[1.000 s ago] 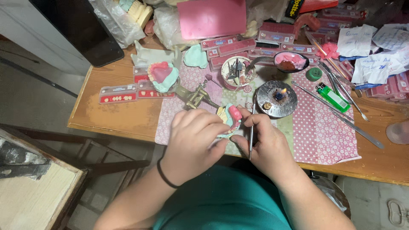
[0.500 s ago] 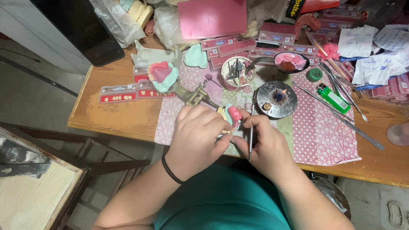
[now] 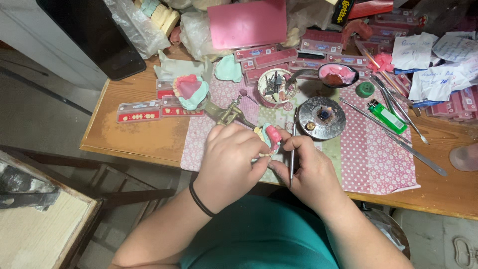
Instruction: The person assembles a dental prosthesis by placing individual artificial teeth into a denture mold. They use a metal tool to adjust the fit and position of the teeth, then inspect the assembly by holding and rotating the mold. The person also uses a small electric device to process a tooth before placing it into the mold.
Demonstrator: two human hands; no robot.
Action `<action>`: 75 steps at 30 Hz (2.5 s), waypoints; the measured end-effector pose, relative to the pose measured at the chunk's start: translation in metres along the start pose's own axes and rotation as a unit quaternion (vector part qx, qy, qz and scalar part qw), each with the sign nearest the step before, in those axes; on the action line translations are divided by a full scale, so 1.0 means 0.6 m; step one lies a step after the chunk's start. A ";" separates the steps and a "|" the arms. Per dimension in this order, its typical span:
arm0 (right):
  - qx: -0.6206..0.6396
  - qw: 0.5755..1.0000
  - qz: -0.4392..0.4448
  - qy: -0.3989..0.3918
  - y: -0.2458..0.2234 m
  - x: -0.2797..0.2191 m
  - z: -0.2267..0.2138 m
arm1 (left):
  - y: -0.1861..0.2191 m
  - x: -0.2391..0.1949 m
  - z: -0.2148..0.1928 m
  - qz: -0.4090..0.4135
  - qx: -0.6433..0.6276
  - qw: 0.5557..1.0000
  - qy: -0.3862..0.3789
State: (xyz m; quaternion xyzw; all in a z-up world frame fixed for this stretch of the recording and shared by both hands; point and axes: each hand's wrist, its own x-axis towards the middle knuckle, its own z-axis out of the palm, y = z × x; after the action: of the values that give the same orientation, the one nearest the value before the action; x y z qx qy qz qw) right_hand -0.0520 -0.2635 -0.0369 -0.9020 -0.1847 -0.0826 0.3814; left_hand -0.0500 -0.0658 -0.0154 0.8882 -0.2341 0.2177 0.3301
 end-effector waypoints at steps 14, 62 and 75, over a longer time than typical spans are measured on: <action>0.092 0.995 0.005 0.029 0.014 -0.006 -0.001 | -0.008 0.006 -0.010 -0.039 -0.038 0.998 0.009; 0.556 0.779 0.029 -0.288 -0.257 -0.013 0.201 | 0.036 -0.290 -0.264 -0.041 0.146 0.953 0.264; 0.299 0.826 -0.092 -0.469 -0.505 -0.119 0.462 | -0.025 -0.652 -0.425 -0.199 0.338 0.864 0.315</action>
State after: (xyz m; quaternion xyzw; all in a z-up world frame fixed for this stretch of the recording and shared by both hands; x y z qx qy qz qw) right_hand -0.2350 0.1107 -0.0514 -0.6531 -0.4392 0.3743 0.4904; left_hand -0.4120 0.2263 -0.0590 0.8573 0.1519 0.4813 0.1020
